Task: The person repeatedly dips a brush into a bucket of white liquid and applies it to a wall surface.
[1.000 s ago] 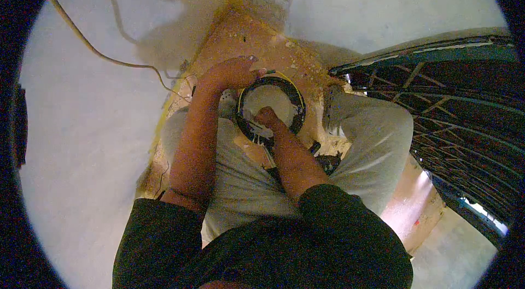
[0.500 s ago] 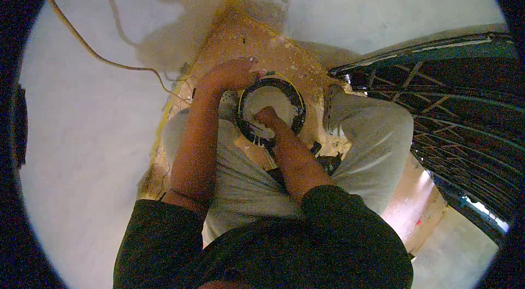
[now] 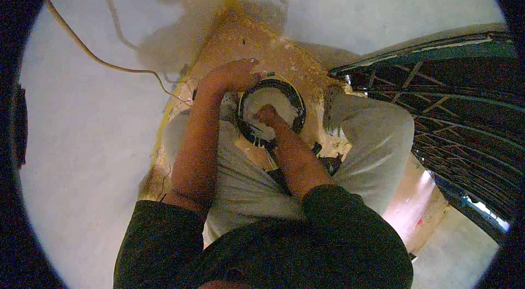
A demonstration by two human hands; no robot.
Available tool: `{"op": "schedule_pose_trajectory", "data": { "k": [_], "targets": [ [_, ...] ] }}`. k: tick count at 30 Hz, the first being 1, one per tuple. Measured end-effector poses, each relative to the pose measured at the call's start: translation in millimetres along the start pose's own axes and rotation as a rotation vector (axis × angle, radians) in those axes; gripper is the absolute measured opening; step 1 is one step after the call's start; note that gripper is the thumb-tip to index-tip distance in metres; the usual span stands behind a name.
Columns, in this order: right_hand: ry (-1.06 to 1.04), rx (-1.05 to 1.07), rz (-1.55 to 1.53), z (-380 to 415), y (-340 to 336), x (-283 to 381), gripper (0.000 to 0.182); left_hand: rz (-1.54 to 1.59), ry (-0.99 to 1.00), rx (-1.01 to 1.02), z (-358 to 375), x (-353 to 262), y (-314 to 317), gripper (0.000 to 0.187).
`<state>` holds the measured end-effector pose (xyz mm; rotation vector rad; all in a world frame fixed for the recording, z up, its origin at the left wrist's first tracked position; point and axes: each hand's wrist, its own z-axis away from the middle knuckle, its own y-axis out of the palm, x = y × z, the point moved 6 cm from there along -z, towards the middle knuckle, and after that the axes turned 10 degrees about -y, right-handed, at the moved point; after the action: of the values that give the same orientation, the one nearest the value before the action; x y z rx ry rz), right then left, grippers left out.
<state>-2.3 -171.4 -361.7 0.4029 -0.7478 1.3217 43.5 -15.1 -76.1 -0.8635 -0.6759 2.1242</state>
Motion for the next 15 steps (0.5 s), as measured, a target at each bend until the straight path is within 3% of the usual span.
{"op": "schedule_pose_trajectory", "data": {
  "k": [3, 5, 6, 9, 11, 13, 14, 15],
  "targets": [
    [-0.175, -0.136, -0.038, -4, -14, 5, 0.013, 0.009, 0.026, -0.002, 1, 0, -2, 0.069],
    [0.095, -0.367, -0.563, 10, -22, 10, 0.013, 0.019, 0.035, 0.008, 2, -3, -6, 0.07],
    [0.091, -0.366, -0.56, 10, -25, 9, 0.013, 0.009, 0.015, 0.032, 4, -4, -7, 0.069],
    [0.034, -0.234, -0.734, 17, -23, -10, 0.019, 0.003, 0.01, 0.005, -11, 8, 6, 0.067],
    [-0.014, -0.051, -1.109, 19, -19, -40, 0.011, 0.009, 0.029, -0.047, -9, 6, 0, 0.065],
    [0.031, -0.003, -1.081, 38, -28, -54, 0.009, 0.017, -0.158, -0.021, 12, 4, -23, 0.056],
    [0.081, 0.046, -1.058, 46, -30, -59, 0.013, 0.02, -0.157, -0.024, 1, 11, -16, 0.056],
    [0.08, 0.044, -1.055, 51, -37, -61, 0.013, 0.009, -0.17, -0.296, -17, 26, -17, 0.052]
  ]
}}
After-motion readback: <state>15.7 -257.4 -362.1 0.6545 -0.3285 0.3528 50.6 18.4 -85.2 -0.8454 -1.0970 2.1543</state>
